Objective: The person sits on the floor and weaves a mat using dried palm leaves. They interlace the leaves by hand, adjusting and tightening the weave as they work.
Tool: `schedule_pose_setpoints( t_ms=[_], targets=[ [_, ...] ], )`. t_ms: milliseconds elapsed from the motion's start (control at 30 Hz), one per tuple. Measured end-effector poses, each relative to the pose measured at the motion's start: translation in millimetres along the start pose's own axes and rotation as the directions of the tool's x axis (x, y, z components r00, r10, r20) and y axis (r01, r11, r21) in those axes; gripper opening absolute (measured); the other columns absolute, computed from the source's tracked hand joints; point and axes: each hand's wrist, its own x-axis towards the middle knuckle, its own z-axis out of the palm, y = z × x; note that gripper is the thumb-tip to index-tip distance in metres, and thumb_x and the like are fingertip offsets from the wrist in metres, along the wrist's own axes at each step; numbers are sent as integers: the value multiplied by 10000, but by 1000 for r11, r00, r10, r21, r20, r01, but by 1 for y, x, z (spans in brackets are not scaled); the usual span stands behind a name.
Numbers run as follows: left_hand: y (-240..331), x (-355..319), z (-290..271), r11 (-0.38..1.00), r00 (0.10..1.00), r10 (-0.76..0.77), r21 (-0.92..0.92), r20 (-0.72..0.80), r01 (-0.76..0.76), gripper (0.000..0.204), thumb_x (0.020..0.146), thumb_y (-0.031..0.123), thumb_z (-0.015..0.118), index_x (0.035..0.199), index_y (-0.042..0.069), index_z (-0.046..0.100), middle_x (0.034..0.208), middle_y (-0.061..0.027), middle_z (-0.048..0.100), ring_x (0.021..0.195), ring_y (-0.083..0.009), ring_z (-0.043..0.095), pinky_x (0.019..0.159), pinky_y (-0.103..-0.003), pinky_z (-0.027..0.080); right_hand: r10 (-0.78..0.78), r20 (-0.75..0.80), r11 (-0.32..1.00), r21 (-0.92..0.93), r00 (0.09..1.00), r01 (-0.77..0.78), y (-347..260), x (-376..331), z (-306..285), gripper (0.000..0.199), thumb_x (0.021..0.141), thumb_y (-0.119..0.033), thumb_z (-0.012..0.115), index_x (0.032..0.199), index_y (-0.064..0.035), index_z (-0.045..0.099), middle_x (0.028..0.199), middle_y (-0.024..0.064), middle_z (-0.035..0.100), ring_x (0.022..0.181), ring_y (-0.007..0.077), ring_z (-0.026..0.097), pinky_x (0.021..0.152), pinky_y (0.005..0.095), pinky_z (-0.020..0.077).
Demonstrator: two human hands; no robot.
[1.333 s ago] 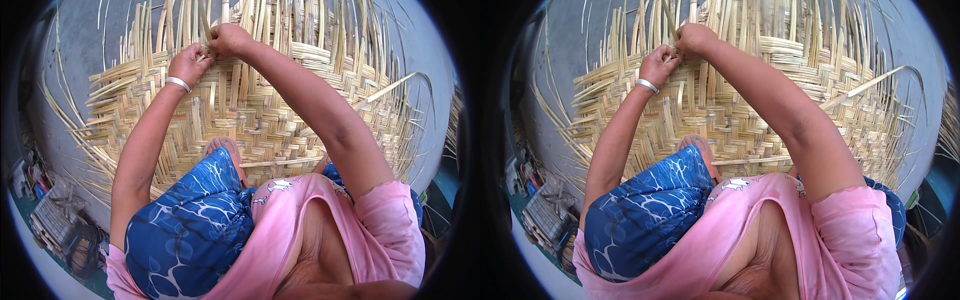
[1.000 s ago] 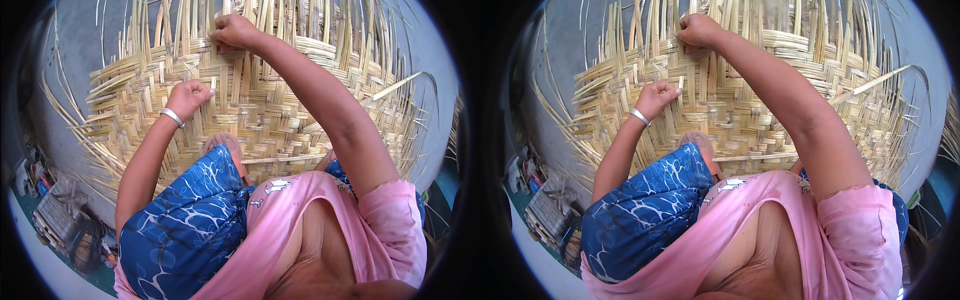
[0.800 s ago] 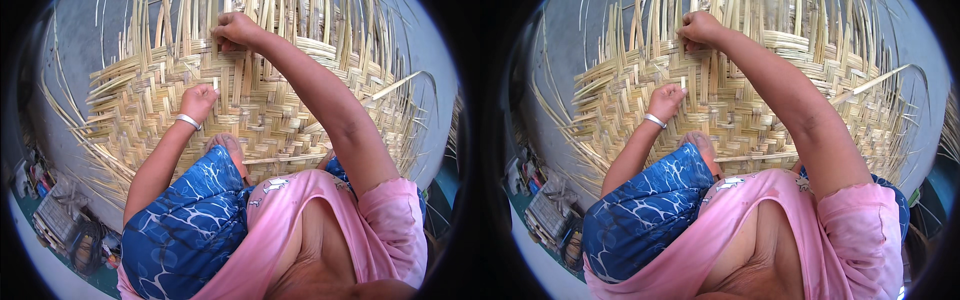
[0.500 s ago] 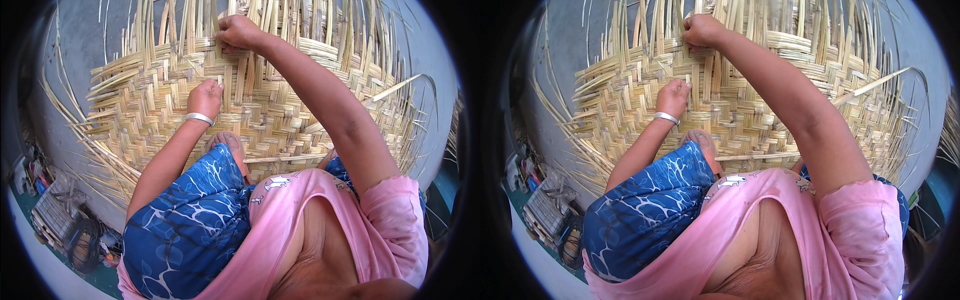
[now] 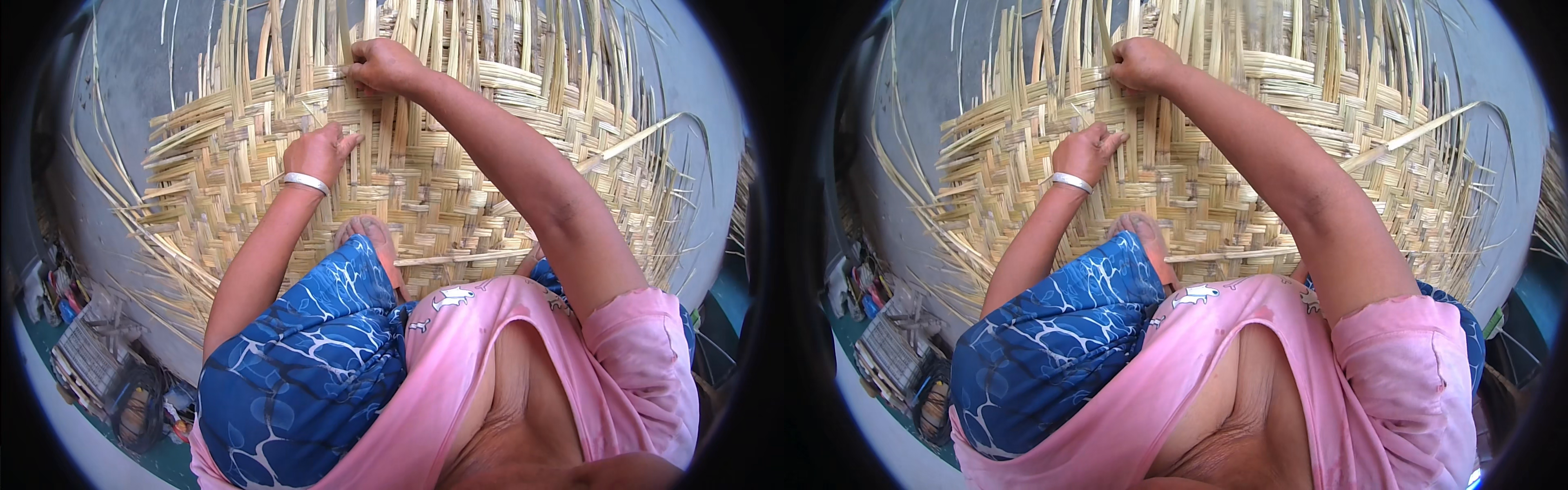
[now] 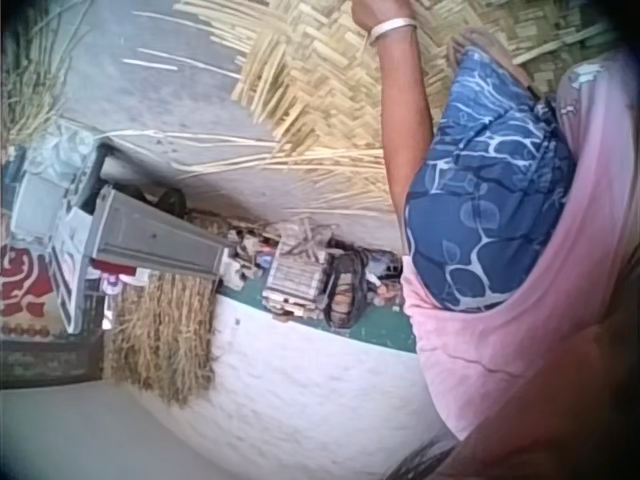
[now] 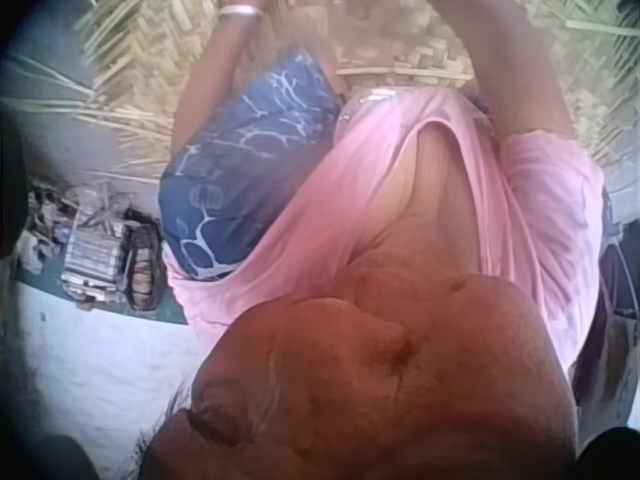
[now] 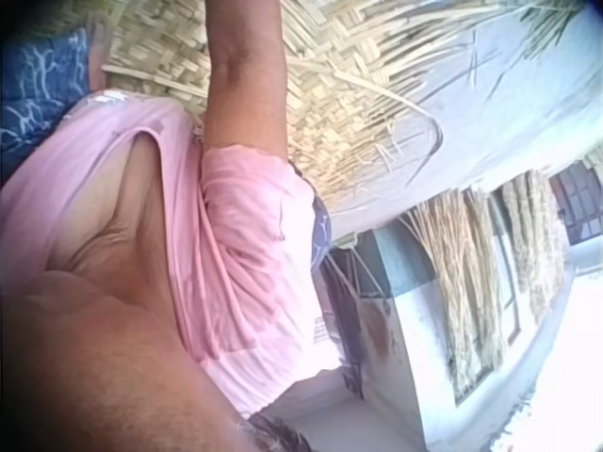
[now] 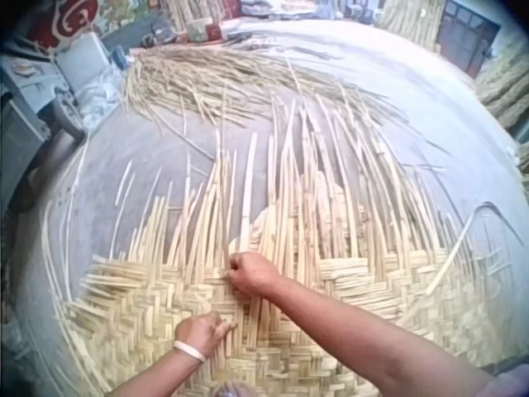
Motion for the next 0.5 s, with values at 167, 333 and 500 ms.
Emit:
schedule_pose_setpoints(
  t_ms=[167,333,500],
  targets=[
    [-3,3,0,998,999,-33,-60,-22,32,476,770,562,617,726,89,612,638,-159,611,641,-361,603,566,-454,460,-57,-93,975,-218,994,36,-2,-3,7,217,800,-280,566,918,-128,665,856,88,676,834,267,644,761,376,503],
    [-4,5,0,997,999,-30,-69,-24,28,478,762,562,629,722,85,613,641,-167,610,633,-361,599,563,-450,458,-45,-151,965,-262,988,4,-4,-5,12,225,799,-283,577,927,-121,664,926,112,667,901,295,627,791,390,496],
    [-8,10,4,996,999,-33,-80,-17,32,470,757,544,646,710,78,610,630,-165,604,620,-361,586,564,-445,453,-22,-90,999,-52,996,17,3,-6,1,359,810,-244,599,1105,-39,599,991,168,653,955,308,618,861,381,477]
  ],
)
